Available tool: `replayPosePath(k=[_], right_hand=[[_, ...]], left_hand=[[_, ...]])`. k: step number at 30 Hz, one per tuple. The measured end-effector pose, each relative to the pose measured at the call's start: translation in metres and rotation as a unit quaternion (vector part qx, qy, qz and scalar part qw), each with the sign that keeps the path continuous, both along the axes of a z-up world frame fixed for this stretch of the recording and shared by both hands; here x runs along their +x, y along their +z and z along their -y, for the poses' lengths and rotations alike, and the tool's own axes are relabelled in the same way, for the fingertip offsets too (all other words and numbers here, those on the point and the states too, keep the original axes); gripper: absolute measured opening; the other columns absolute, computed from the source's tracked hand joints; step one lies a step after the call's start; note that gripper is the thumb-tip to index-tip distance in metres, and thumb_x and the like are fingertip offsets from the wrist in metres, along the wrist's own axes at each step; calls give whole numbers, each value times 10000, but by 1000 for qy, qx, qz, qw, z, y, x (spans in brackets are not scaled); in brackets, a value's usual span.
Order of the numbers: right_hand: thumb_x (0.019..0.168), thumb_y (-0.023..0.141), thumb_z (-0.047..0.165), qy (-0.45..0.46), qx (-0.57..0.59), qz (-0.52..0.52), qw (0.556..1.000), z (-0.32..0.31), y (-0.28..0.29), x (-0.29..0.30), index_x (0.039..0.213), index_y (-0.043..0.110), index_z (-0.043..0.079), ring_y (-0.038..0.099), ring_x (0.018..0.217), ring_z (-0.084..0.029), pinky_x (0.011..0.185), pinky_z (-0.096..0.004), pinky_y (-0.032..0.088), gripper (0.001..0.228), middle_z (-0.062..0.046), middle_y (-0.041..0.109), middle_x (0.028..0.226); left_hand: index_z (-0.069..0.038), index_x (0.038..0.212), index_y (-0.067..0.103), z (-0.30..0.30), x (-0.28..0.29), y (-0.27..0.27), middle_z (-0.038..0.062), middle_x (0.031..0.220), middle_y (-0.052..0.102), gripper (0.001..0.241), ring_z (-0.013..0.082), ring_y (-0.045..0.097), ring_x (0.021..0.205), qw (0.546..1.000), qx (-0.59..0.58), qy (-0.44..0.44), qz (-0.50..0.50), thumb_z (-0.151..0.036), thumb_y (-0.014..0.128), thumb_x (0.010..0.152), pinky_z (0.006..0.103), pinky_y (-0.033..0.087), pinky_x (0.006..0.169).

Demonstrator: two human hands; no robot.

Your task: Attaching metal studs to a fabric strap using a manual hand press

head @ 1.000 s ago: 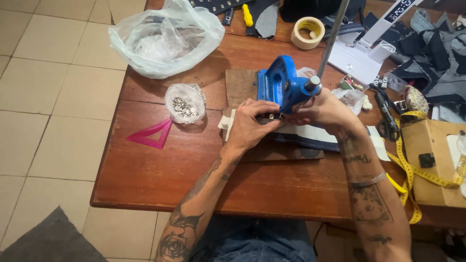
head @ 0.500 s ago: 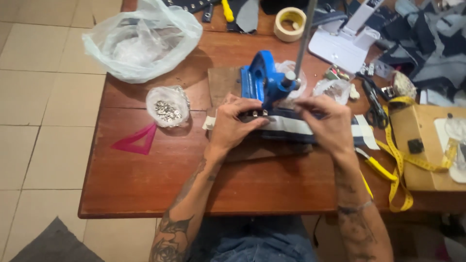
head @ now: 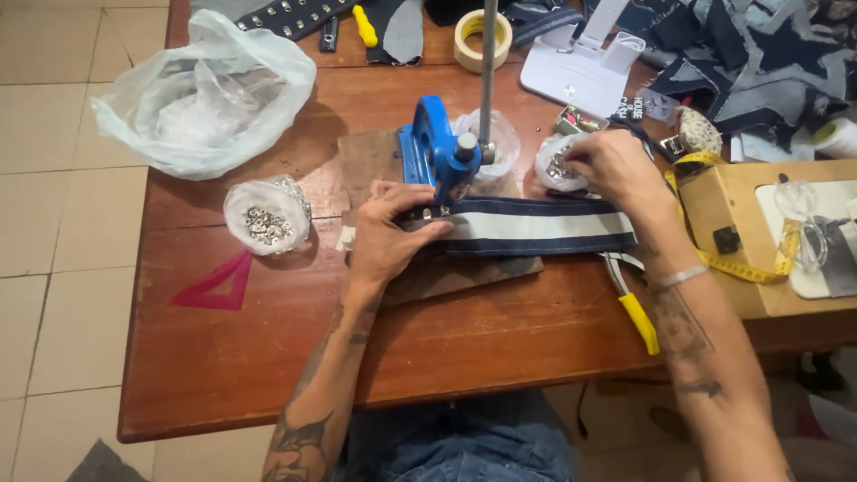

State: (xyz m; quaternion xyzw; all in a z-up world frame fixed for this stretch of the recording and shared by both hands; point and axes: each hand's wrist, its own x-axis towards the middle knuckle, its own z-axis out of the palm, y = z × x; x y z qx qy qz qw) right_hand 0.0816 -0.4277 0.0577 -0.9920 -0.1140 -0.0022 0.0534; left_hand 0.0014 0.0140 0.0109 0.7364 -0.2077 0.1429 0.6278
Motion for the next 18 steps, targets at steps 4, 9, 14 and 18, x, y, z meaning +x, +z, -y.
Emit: replayPosePath(k=[4,9,14,18], right_hand=[[1071,907,351,-17,4,-10,1000,1,-28,23,1264,965,309,888,1234,-385,1109,-597,719,206,-66,949,1228],[1051,902,406,-72,-33,-32,996,-1,-33,31,1237,983,375,904,1205,-385,1122,-565,723,205,-48,968,1169],[1097,844,381,-59,-35,-56,996,-9,-21,26,1283,977,313,900,1230,-423,1134,-596,717,238,-98,967,1215],[1087,861,379,-75,-63,-47,994,4,-36,34,1248,976,336,916,1187,-413,1094,-584,742,203,-86,969,1202]], left_hand=[[-270,1228,983,0,0,-1,-43,1281,945,410,179,715,1205,1000,-1,4,-4,-308,1146,854,319,559,1153],[-273,1220,987,1,-2,3,-34,1275,949,398,178,706,1198,1000,-7,1,-10,-296,1143,855,324,569,1151],[-267,1218,987,2,-2,3,-33,1272,947,393,173,705,1195,1000,-15,1,-9,-294,1140,858,319,571,1145],[-265,1213,985,4,-2,1,-33,1277,950,406,171,716,1206,1000,-21,7,-7,-296,1147,842,319,573,1159]])
